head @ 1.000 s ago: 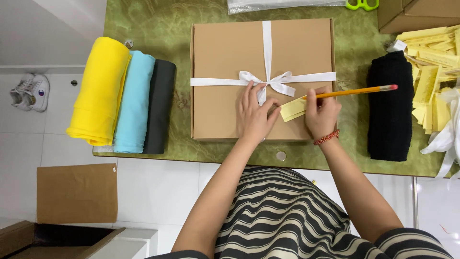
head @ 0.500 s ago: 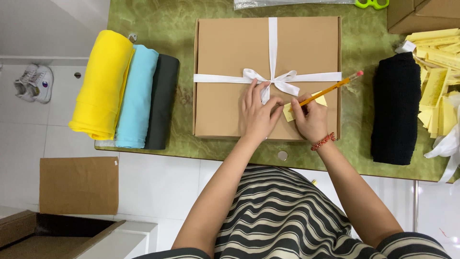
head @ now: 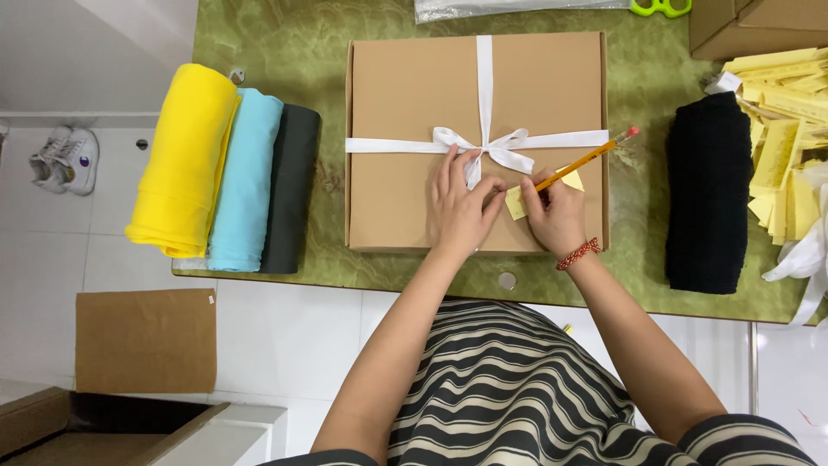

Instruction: Packaging items into boxes, including tying ribbons and writing on tags

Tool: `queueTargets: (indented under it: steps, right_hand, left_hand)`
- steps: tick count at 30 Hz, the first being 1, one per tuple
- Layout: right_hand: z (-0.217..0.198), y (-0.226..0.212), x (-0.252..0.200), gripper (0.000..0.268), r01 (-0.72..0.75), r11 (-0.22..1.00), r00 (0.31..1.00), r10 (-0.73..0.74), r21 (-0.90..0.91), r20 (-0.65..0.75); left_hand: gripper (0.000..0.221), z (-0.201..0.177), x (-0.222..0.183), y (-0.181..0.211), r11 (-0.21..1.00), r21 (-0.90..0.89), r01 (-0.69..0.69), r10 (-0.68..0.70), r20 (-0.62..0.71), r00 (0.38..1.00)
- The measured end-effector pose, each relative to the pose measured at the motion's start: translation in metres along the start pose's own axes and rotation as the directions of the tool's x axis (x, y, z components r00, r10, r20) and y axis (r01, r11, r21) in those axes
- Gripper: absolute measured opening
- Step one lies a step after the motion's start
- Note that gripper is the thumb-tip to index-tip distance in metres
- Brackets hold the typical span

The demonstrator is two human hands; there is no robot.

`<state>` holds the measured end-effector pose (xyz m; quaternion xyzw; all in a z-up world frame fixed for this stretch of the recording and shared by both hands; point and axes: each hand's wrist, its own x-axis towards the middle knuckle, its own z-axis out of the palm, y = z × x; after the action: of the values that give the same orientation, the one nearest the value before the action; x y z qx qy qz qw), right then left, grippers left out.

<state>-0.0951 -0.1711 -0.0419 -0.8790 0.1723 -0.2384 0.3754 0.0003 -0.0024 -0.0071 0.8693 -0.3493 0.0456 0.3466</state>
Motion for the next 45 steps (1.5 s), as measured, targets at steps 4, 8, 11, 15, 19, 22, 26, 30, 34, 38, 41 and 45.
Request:
queueTargets:
  steps: [4, 8, 11, 15, 19, 22, 26, 30, 34, 38, 41, 45]
  right_hand:
    - [-0.001, -0.001, 0.000, 0.015, 0.003, 1.000, 1.000, -0.002, 0.010, -0.005]
    - [-0.002, 0.002, 0.000, 0.016, -0.021, 1.000, 0.999, 0.021, 0.002, -0.029]
    - [0.001, 0.003, 0.001, 0.017, -0.033, 0.999, 0.998, 0.034, 0.009, -0.046]
    - [0.001, 0.004, 0.000, 0.016, -0.060, 0.998, 0.995, 0.059, 0.000, -0.075]
    - [0.001, 0.003, 0.002, 0.016, -0.058, 0.998, 0.998, 0.058, 0.001, -0.035]
    - [-0.007, -0.010, 0.006, 0.014, -0.089, 0.994, 0.993, 0.093, 0.066, -0.067]
    - [-0.011, -0.018, 0.008, 0.019, -0.199, 0.928, 0.971, 0.230, 0.315, -0.065]
    - [-0.011, -0.018, 0.013, 0.018, -0.250, 0.881, 0.957, 0.287, 0.402, -0.034]
    - [-0.018, -0.016, 0.015, 0.016, -0.250, 0.889, 0.958, 0.284, 0.383, -0.035]
    - [-0.025, -0.020, 0.017, 0.011, -0.250, 0.848, 0.953, 0.300, 0.468, -0.036]
    - [-0.027, -0.008, 0.014, 0.011, -0.241, 0.835, 0.948, 0.311, 0.494, -0.063]
    - [-0.031, 0.010, 0.016, 0.014, -0.191, 0.851, 0.946, 0.292, 0.489, -0.138]
  left_hand:
    - [0.015, -0.002, -0.001, 0.001, 1.000, -0.016, 0.007, -0.007, 0.000, 1.000]
    - [0.014, -0.003, -0.001, 0.002, 1.000, 0.016, 0.005, -0.005, 0.028, 1.000]
    - [0.014, -0.002, 0.000, 0.001, 1.000, 0.021, 0.002, -0.003, 0.026, 1.000]
    - [0.013, -0.008, 0.000, 0.003, 1.000, 0.016, 0.008, -0.009, 0.046, 0.999]
    - [0.012, -0.007, 0.000, 0.004, 1.000, 0.012, 0.020, -0.020, 0.065, 0.998]
    - [0.013, -0.007, 0.000, 0.003, 1.000, 0.002, 0.019, -0.019, 0.059, 0.998]
    - [0.013, -0.007, -0.001, 0.001, 1.000, -0.009, 0.023, -0.022, 0.073, 0.997]
    - [0.013, -0.006, 0.001, 0.003, 0.999, -0.026, 0.034, -0.032, 0.069, 0.997]
    - [0.013, -0.006, 0.000, 0.001, 0.999, -0.033, 0.032, -0.029, 0.067, 0.997]
    - [0.016, -0.009, 0.002, 0.003, 0.999, -0.040, 0.036, -0.033, 0.068, 0.997]
    - [0.017, -0.008, -0.001, 0.004, 0.998, -0.046, 0.041, -0.038, 0.071, 0.997]
    - [0.020, -0.005, 0.000, 0.001, 0.999, -0.028, 0.030, -0.028, 0.067, 0.997]
